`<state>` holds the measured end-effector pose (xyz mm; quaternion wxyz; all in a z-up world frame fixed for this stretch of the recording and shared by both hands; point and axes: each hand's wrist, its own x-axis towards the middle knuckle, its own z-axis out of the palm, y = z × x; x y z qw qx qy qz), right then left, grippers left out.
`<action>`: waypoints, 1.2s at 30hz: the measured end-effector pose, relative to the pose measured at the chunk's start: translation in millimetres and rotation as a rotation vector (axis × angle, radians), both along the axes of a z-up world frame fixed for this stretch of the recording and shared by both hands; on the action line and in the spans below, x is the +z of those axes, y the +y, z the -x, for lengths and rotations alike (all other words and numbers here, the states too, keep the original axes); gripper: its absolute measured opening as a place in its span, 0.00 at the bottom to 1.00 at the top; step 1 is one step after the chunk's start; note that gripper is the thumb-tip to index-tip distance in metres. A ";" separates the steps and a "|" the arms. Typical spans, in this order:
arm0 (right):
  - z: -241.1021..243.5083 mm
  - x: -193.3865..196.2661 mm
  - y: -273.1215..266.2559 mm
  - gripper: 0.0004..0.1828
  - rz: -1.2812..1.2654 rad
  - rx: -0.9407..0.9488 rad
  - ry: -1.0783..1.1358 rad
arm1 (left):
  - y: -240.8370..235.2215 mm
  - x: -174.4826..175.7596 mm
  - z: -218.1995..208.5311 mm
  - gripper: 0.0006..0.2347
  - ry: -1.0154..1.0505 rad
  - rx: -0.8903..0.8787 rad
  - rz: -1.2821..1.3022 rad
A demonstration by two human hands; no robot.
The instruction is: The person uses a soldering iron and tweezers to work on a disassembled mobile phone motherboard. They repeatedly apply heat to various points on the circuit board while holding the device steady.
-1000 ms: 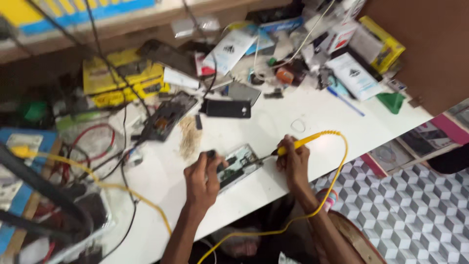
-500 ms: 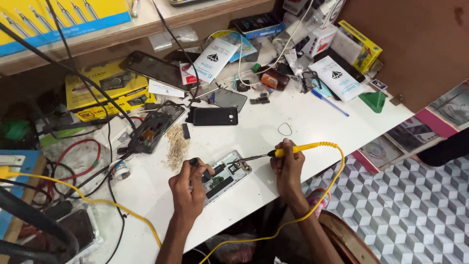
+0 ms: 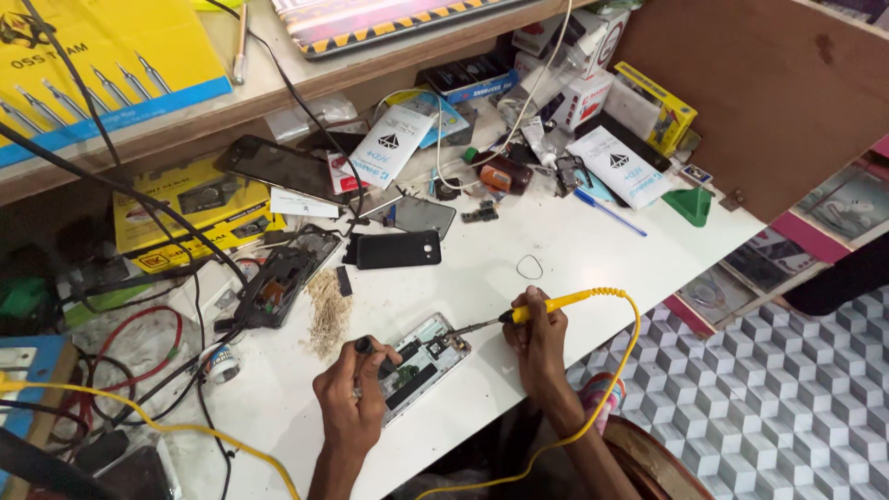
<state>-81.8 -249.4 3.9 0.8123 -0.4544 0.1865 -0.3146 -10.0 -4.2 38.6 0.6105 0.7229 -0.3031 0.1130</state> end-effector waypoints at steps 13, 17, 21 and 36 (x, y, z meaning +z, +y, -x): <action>1.5 1.8 3.2 0.18 -0.016 -0.010 -0.033 | 5.1 5.1 3.5 0.07 0.098 0.026 -0.063; -0.7 2.3 -0.6 0.18 -0.044 -0.016 -0.013 | 1.5 7.9 1.4 0.07 -0.024 -0.019 0.013; -2.2 6.0 0.6 0.18 -0.041 -0.012 -0.025 | 1.3 12.9 1.1 0.06 -0.009 0.001 -0.004; -2.6 0.6 1.9 0.18 -0.098 -0.040 0.022 | -0.2 4.1 0.9 0.05 0.097 0.044 -0.025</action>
